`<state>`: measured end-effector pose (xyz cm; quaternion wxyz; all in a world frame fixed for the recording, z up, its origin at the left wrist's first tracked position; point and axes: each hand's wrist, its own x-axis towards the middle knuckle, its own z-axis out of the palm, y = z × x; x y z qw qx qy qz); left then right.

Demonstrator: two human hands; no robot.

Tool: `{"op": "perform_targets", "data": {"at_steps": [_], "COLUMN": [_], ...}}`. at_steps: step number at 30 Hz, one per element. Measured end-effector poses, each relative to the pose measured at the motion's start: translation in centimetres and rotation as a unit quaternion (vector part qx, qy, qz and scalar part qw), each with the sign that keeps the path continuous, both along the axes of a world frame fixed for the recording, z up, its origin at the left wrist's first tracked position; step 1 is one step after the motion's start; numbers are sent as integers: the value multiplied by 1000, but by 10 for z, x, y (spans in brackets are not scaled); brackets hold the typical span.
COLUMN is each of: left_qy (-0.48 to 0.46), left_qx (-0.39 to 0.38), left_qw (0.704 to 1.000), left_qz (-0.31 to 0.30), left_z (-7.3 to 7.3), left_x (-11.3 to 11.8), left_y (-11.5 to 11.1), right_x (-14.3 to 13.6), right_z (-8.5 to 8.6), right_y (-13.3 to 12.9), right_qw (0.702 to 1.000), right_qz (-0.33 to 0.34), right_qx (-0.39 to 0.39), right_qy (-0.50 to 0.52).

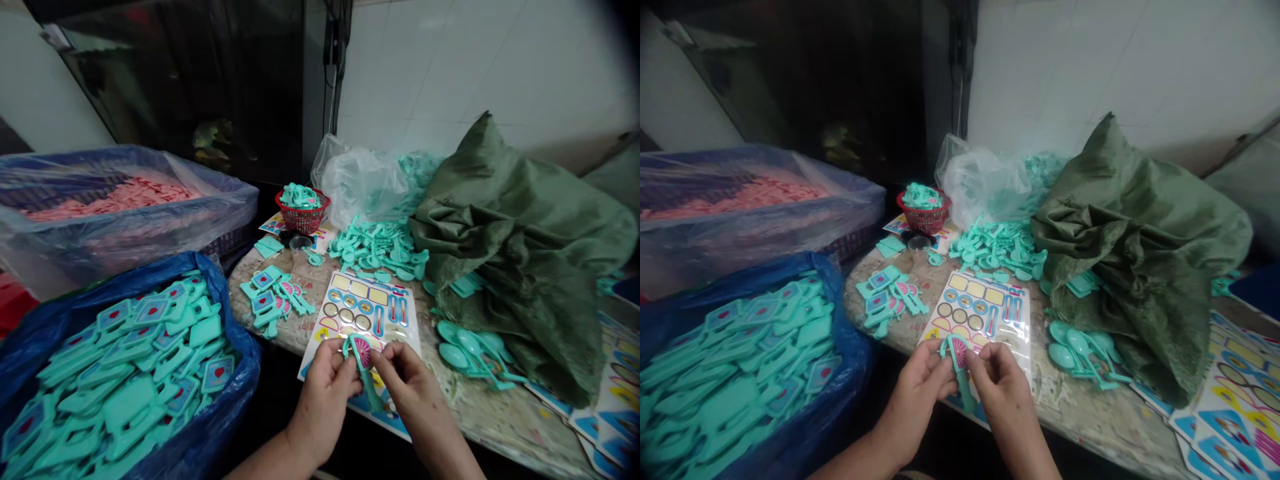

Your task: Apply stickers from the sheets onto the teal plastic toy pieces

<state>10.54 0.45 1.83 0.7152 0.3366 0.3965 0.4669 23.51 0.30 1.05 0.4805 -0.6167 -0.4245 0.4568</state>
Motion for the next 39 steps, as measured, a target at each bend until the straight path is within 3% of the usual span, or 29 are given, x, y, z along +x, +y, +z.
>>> {"op": "perform_targets", "data": {"at_steps": [20,27,34,39], "left_qy": [-7,31,121,155], "left_qx": [11,44,61,94], "left_qw": [1000,999,990,983], "left_qz": [-18,4,36,15], "left_z": [-2,-6,-14,-5], "left_x": [-4,-2,-3,-18], "left_y": [0,-3,0,9], "right_x": [-3,6,15,15], "right_z": [1,-12,-26,-27], "right_y": [0,-2,1,3], "right_qw": [1000,985,932,929], "right_qz": [-12,6,54,50], "right_qx": [0,46,62,34], "right_qy": [-20,-168,-352,-366]}}
